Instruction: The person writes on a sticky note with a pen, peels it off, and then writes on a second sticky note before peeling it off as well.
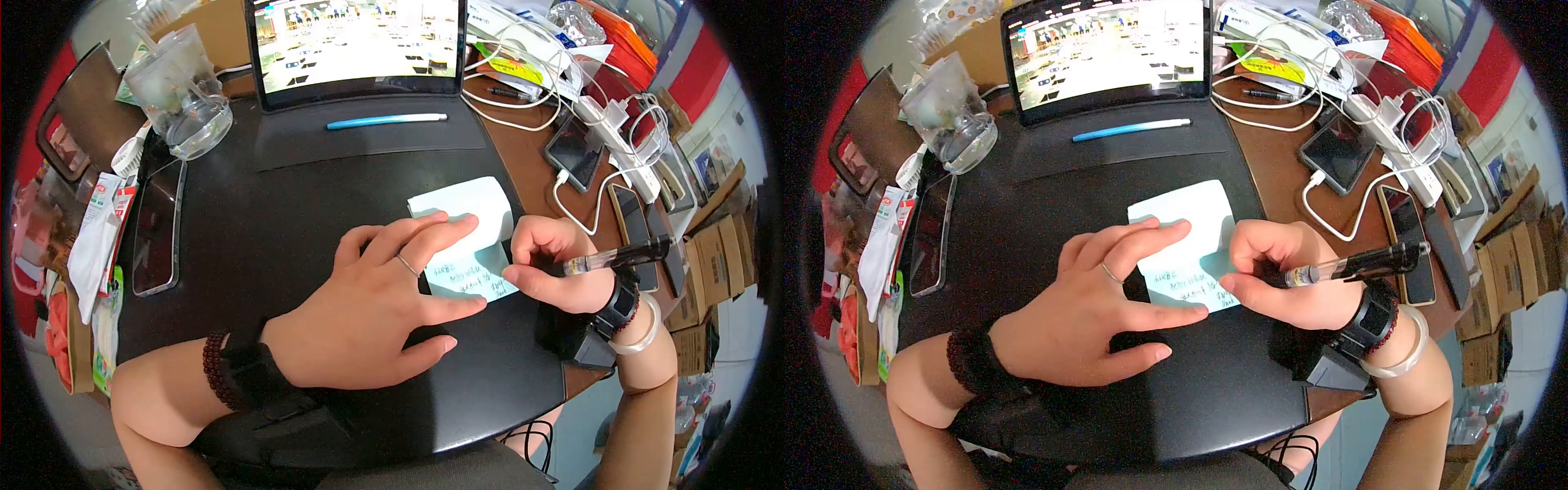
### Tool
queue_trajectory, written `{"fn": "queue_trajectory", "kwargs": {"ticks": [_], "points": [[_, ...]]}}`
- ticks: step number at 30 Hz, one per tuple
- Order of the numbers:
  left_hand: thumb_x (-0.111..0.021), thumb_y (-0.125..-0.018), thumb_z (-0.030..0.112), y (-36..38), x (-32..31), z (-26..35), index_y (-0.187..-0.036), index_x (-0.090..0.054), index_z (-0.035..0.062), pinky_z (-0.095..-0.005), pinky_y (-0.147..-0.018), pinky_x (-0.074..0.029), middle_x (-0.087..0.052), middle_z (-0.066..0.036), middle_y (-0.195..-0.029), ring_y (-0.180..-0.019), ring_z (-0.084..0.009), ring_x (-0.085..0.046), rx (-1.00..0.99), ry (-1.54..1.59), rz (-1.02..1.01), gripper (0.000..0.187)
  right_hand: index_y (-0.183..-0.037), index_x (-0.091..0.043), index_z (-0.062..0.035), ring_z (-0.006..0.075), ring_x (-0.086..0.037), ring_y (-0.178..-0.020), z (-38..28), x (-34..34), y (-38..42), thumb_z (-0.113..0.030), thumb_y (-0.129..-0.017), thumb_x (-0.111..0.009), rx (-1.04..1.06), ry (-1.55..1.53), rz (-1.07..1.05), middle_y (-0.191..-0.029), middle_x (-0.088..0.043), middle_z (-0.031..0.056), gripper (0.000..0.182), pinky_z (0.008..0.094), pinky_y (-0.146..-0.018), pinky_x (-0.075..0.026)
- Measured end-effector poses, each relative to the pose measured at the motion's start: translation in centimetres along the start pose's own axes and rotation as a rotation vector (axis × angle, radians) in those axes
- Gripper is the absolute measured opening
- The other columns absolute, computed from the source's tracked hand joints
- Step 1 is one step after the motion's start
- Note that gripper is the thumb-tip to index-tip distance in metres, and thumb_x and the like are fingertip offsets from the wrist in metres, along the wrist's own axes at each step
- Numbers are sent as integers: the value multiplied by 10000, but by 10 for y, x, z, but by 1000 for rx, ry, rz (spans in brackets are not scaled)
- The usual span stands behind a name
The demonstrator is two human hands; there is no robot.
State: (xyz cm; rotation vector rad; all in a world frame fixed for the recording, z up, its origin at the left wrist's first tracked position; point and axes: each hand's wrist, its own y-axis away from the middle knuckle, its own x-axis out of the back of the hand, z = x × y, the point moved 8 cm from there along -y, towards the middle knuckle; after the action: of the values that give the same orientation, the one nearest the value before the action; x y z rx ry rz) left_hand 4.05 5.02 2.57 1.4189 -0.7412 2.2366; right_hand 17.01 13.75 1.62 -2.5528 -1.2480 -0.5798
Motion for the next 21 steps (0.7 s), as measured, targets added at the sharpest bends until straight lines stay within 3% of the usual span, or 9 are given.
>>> {"fn": "queue_trajectory", "kwargs": {"ticks": [7,9,13,16,18,21], "points": [[-686,-765,292,-3,1,1,-1157,-691,274,-508,-1065,-208,-273,-193,-1506,-1342,-400,-294,42,-22,-53,392,-677,-448,-61,64,-444,-622,0,2,2,-21,-829,-663,40,62,27,-679,-511,-17,266,245,-560,-347],[-696,-748,277,-3,1,2,-1140,-700,267,-498,-1068,-209,-273,-188,-1508,-1345,-400,-293,34,-27,-50,393,-689,-395,-57,65,-361,-576,-4,0,3,-72,-855,-628,128,41,77,-600,-383,-17,287,272,-519,-306],[-717,-724,246,-3,1,1,-1139,-700,272,-494,-1070,-216,-276,-183,-1509,-1344,-396,-298,51,-10,-45,416,-690,-396,-55,67,-361,-574,-6,0,3,-69,-849,-626,114,67,65,-596,-385,-13,280,275,-517,-306],[-727,-709,233,-4,1,1,-1134,-702,272,-492,-1071,-219,-279,-182,-1508,-1346,-393,-296,55,-4,-43,428,-649,-416,-57,78,-419,-570,-4,-1,2,-11,-809,-662,69,102,31,-622,-485,-10,297,259,-520,-325],[-730,-703,230,-4,1,1,-1132,-703,272,-492,-1072,-220,-281,-182,-1507,-1348,-393,-294,56,-4,-47,432,-682,-389,-52,86,-355,-553,-6,-1,2,-64,-835,-618,119,147,50,-581,-375,11,276,292,-507,-314],[-729,-701,232,-3,0,1,-1131,-703,273,-492,-1074,-220,-286,-182,-1506,-1348,-394,-296,54,-8,-46,433,-679,-382,-50,95,-358,-546,-8,-2,2,-63,-832,-617,152,159,36,-576,-374,23,281,302,-505,-320]]}}
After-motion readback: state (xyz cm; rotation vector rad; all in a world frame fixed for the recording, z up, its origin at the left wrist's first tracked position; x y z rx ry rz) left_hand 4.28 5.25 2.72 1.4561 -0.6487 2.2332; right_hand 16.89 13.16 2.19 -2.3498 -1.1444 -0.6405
